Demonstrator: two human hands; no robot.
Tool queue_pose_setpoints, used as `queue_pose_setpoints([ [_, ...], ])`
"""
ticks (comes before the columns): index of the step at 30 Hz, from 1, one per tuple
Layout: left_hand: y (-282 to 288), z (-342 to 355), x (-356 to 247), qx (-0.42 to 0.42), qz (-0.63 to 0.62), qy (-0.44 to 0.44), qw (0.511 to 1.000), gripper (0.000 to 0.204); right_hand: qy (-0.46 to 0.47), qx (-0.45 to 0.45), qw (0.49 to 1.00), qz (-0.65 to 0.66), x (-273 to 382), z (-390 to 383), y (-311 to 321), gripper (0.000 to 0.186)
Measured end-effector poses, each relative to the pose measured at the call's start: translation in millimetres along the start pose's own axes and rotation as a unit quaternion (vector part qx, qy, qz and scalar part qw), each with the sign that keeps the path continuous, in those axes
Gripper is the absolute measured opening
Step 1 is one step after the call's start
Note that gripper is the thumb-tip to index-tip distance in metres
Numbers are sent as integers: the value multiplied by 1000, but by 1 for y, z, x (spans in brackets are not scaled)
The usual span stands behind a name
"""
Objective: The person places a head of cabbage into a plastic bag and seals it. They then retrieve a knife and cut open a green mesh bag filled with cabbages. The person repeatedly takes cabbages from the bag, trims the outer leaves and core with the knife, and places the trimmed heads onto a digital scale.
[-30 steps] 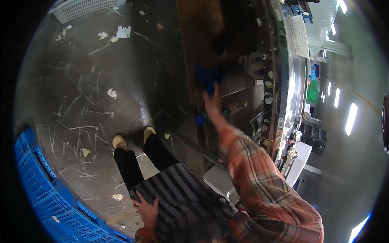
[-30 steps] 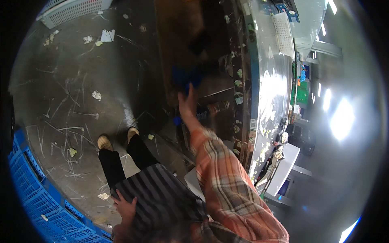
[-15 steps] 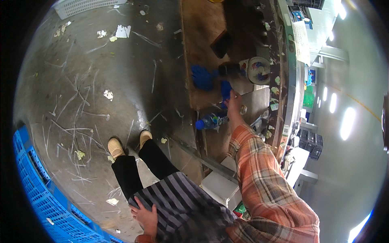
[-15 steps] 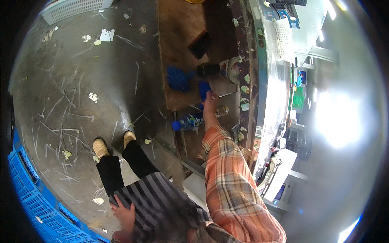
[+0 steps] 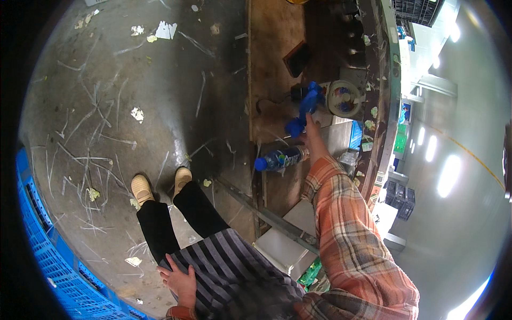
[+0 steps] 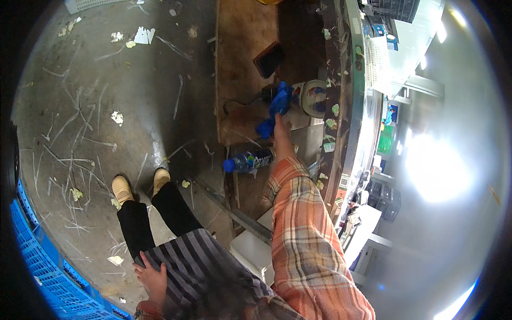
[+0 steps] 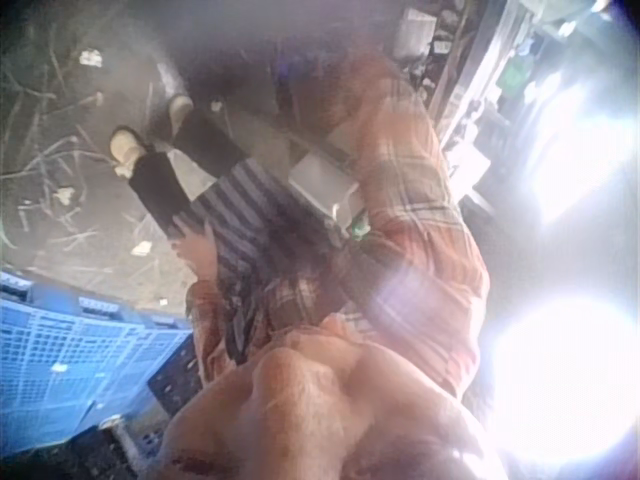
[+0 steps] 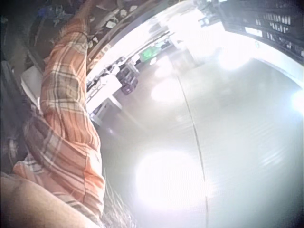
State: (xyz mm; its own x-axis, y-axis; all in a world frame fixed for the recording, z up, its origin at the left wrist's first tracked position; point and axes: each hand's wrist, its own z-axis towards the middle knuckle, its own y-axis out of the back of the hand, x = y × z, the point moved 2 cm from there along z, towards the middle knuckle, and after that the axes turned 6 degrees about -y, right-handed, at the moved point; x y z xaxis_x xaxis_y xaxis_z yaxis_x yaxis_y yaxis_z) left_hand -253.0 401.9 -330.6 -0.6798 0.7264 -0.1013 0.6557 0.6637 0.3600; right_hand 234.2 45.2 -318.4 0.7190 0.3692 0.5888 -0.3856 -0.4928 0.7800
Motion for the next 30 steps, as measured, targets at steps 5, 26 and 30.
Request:
queue_pose_setpoints([
  [5,0,3,3,3,-12,7,1000,89,308,7,904,-295,-40,-26,-1,59],
  [26,20,10,100,46,-47,-163,984,82,397,656,625,-146,-124,-431,90,41],
  [30,37,15,140,131,-75,-187,971,76,224,633,715,-195,-121,-421,194,21],
])
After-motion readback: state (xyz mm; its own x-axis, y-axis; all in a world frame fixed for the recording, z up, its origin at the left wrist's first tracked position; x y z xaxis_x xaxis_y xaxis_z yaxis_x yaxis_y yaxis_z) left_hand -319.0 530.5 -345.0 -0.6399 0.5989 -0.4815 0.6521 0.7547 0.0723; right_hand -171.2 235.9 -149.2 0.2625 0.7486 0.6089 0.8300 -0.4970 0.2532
